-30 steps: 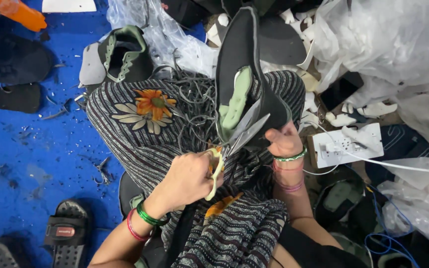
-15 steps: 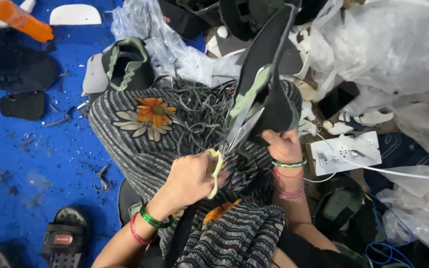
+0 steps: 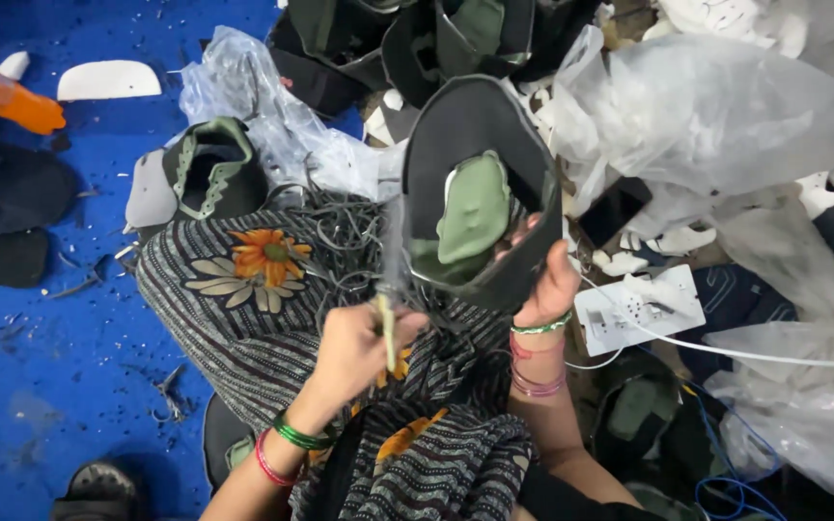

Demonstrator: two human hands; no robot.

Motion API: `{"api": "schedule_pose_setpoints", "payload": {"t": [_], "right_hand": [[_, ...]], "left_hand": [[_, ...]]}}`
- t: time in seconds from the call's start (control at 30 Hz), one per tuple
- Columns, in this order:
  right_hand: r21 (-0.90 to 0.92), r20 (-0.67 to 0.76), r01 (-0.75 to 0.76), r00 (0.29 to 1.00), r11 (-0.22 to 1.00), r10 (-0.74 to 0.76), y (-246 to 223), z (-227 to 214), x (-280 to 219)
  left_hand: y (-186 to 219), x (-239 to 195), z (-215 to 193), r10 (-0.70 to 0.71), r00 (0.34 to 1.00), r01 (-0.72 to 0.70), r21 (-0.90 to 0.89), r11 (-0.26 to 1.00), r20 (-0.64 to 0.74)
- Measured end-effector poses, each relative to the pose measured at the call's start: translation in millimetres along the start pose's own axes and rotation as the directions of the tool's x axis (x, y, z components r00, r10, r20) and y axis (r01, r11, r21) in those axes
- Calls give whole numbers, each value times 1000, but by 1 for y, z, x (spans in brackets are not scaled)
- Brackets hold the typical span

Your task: The person sits on the floor and uses scissors to trim excess black foam and lining material from the edges of shoe uppers, rotating each upper to cut around the opening, then sets it aside and picks up the next one.

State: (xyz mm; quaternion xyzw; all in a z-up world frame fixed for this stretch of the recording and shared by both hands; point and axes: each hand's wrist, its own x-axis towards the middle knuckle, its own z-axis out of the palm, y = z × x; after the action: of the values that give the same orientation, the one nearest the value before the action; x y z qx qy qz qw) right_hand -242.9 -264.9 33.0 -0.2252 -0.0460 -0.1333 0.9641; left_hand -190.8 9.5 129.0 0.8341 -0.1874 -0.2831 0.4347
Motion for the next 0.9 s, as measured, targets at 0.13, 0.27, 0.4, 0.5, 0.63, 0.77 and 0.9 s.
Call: {"api": "schedule_pose_setpoints", "payload": {"t": [0.13, 0.27, 0.4, 0.5, 0.63, 0.77, 0.9], "right_hand": [[213, 28, -13, 1000, 977, 7, -6, 17, 12], [310, 135, -150, 984, 939, 112, 2, 12, 15], [175, 180, -210, 967, 962, 178, 7, 59, 24], [27, -693, -197, 703, 980, 160, 9, 148, 45], [-595, -212, -152, 977, 789, 28, 20, 59, 19], [-795, -64, -125, 990, 594, 122, 10, 55, 8], [-846, -128, -232, 963, 480, 239, 2, 71, 8]], "left_hand": [[-14, 13, -5, 67, 982, -122, -317, 941, -176], [-28, 44, -1, -62, 966, -71, -488, 870, -251], [-53, 77, 25, -85, 959, -192, -844, 501, -269], [-49, 78, 29, -225, 929, -225, -931, 286, -294], [-32, 69, 25, -348, 887, -219, -939, 265, -305], [-52, 43, 34, -240, 928, -152, -879, 452, -284], [-100, 26, 43, 68, 953, -240, -602, 761, -294]]}}
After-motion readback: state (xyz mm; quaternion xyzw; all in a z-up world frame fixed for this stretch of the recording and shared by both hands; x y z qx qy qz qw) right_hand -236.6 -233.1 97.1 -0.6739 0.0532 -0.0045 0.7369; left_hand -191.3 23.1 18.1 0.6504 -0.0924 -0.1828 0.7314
